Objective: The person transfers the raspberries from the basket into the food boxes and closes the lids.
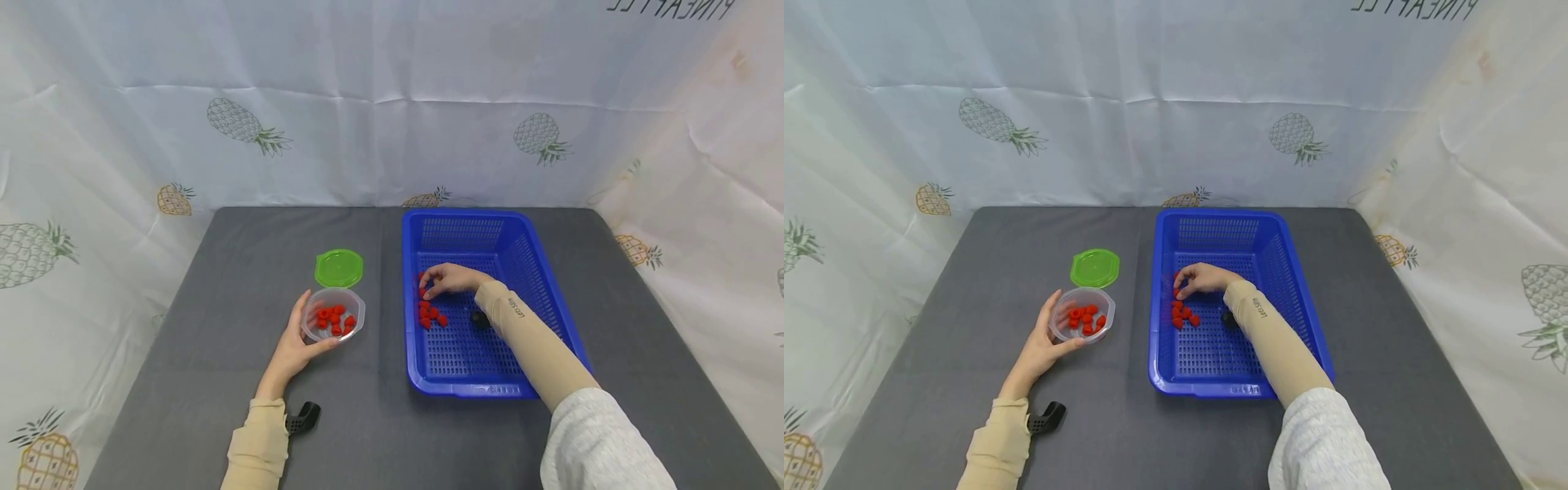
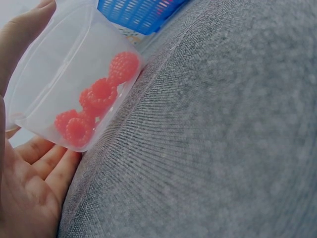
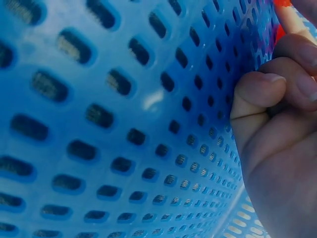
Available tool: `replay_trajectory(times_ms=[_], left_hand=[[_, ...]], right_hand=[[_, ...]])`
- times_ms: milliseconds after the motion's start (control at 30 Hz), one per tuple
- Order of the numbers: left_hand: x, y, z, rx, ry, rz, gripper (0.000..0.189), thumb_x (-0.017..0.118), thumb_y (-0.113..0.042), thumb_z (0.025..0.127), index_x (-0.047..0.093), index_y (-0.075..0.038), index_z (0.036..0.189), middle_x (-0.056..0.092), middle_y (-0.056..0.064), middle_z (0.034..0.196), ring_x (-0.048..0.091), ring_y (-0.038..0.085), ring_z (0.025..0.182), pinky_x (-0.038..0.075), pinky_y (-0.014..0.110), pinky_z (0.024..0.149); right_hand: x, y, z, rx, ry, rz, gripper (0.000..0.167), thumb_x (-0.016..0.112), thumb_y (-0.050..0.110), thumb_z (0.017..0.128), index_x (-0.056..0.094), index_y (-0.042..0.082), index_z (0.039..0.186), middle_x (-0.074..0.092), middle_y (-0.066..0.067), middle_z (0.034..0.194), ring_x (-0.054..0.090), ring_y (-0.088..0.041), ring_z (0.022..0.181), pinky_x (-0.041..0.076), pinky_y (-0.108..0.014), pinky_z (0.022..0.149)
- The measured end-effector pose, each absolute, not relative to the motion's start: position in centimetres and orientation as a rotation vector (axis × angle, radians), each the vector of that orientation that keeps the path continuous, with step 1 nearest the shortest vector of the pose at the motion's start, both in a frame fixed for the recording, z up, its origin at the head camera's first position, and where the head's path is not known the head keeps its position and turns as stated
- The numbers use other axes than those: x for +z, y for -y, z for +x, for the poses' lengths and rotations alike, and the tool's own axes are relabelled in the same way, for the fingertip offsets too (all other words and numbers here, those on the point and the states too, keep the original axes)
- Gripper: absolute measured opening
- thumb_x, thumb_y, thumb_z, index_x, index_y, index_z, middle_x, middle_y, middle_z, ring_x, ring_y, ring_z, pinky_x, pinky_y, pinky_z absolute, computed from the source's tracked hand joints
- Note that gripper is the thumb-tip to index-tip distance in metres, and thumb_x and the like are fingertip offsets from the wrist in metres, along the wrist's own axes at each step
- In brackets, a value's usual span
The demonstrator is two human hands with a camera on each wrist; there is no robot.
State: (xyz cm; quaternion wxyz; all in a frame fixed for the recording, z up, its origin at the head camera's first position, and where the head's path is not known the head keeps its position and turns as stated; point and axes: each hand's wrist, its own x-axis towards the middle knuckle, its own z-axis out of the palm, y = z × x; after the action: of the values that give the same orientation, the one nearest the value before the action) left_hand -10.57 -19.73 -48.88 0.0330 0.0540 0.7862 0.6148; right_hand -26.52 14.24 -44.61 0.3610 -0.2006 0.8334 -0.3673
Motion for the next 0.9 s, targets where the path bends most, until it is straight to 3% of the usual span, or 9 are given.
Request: replay_trajectory(times_ms=[367,500,567,633,767,900], left_hand=[[-49.1,19.8,-10.5,1.865,-2.440,0.175,0.101,0.076,-0.015,0.077,0.007,-0.022,0.150,0.032,0.015,0.149,0.034,0.035,0.136,0.022,0.052,0.114],[-49.3,19.9,-10.4,1.860,-2.456,0.190,0.101,0.076,-0.013,0.077,0.008,-0.020,0.150,0.033,0.015,0.149,0.035,0.032,0.136,0.029,0.032,0.114],[-49.3,20.0,-10.4,1.862,-2.458,0.199,0.101,0.076,-0.012,0.076,0.008,-0.020,0.150,0.033,0.014,0.149,0.035,0.031,0.136,0.029,0.028,0.113],[-49.4,20.0,-10.3,1.863,-2.457,0.197,0.101,0.076,-0.012,0.076,0.008,-0.021,0.150,0.033,0.014,0.149,0.034,0.031,0.137,0.028,0.032,0.114],[-49.4,20.0,-10.3,1.857,-2.464,0.203,0.100,0.076,-0.013,0.077,0.008,-0.023,0.150,0.033,0.014,0.149,0.031,0.032,0.137,0.020,0.057,0.113],[-49.4,19.8,-10.4,1.872,-2.467,0.213,0.100,0.075,-0.012,0.077,0.008,-0.022,0.150,0.034,0.016,0.148,0.029,0.033,0.138,0.017,0.062,0.111]], right_hand=[[-44.8,-14.2,-26.5,-0.917,-2.170,-0.566,0.025,0.069,0.016,0.081,0.063,0.004,0.103,0.041,0.006,0.059,0.034,-0.008,0.053,0.030,-0.022,0.055],[-44.7,-14.1,-26.3,-0.927,-2.153,-0.566,0.025,0.069,0.018,0.082,0.063,0.004,0.102,0.042,0.007,0.060,0.034,-0.008,0.054,0.030,-0.022,0.055],[-44.6,-14.1,-26.2,-0.933,-2.147,-0.563,0.025,0.068,0.019,0.082,0.063,0.004,0.101,0.042,0.007,0.061,0.034,-0.007,0.055,0.030,-0.022,0.055],[-44.5,-14.1,-26.1,-0.925,-2.146,-0.561,0.024,0.068,0.020,0.082,0.064,0.005,0.101,0.042,0.008,0.061,0.034,-0.007,0.055,0.030,-0.021,0.054],[-44.0,-14.2,-26.0,-0.923,-2.118,-0.543,0.023,0.068,0.020,0.083,0.064,0.008,0.101,0.043,0.009,0.061,0.035,-0.008,0.055,0.032,-0.022,0.052],[-42.9,-14.6,-26.3,-0.969,-2.082,-0.521,0.024,0.068,0.025,0.083,0.063,0.011,0.103,0.050,0.007,0.072,0.036,-0.011,0.059,0.033,-0.025,0.056]])
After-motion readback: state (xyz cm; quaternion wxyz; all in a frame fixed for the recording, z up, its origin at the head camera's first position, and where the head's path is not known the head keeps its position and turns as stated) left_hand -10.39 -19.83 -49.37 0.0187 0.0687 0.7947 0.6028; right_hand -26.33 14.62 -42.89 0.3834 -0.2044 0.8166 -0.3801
